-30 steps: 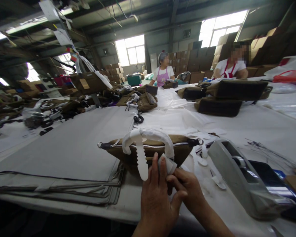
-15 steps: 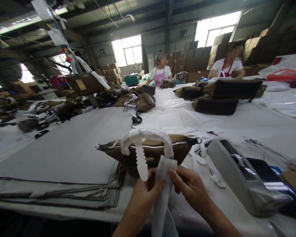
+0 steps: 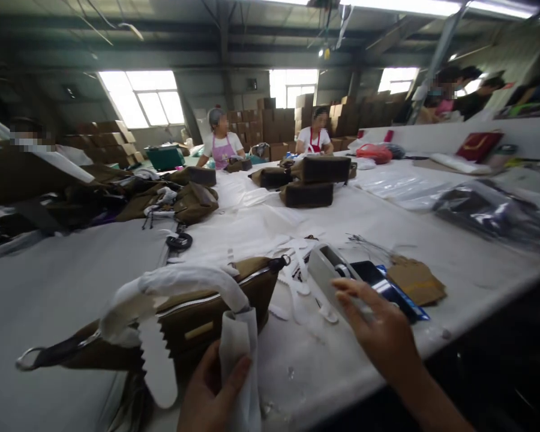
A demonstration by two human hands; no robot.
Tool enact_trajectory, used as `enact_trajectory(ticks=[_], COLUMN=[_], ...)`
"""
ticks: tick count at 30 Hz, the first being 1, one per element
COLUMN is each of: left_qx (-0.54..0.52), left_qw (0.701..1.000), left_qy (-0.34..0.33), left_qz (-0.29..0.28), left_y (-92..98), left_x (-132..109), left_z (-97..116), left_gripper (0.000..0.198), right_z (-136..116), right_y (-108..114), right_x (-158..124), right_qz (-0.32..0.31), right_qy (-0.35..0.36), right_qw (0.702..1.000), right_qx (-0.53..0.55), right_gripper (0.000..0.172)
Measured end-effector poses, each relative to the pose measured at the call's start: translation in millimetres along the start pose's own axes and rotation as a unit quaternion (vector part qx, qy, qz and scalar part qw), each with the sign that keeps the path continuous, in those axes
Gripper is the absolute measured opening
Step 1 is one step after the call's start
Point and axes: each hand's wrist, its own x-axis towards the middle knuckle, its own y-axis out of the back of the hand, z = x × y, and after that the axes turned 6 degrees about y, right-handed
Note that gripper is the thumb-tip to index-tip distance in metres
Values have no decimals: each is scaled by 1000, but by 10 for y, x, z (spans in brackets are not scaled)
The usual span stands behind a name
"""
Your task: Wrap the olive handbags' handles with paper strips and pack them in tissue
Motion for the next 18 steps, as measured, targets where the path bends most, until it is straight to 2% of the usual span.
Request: enact_trajectory(ticks=[1, 3, 5, 7, 9, 13, 15, 18], left_qx=[-2, 0, 9, 25, 38, 46, 53, 53], left_qw=[1000, 1000, 1000, 1000, 999, 999, 999, 998], left_qy=[5, 7, -2, -13, -18, -12, -13, -12], left_qz=[-5, -10, -8, -6, -6, 0, 2, -3], left_y=[2, 3, 6, 16, 31, 59, 68, 77], left_x=[10, 22, 32, 46, 64, 102, 119, 132], left_z=[2, 13, 19, 11, -14, -81, -105, -118], left_gripper=[70, 70, 70, 70, 70, 71, 71, 71], right_z=[186, 523, 753, 844, 817, 595, 479, 354], right_y=[127, 317, 414, 449, 464, 522, 570, 652], right_x=[3, 4, 7, 22, 57, 160, 198, 195], right_qz=[29, 28, -21, -75, -86, -21, -2, 4], right_qy=[-11, -64, -141, -220, -277, -305, -296, -274], right_qw=[998, 989, 983, 972, 953, 918, 915, 931], right_qx=[-61, -132, -114, -31, 83, 251, 275, 240], right_gripper=[33, 44, 51, 56, 59, 54, 47, 42])
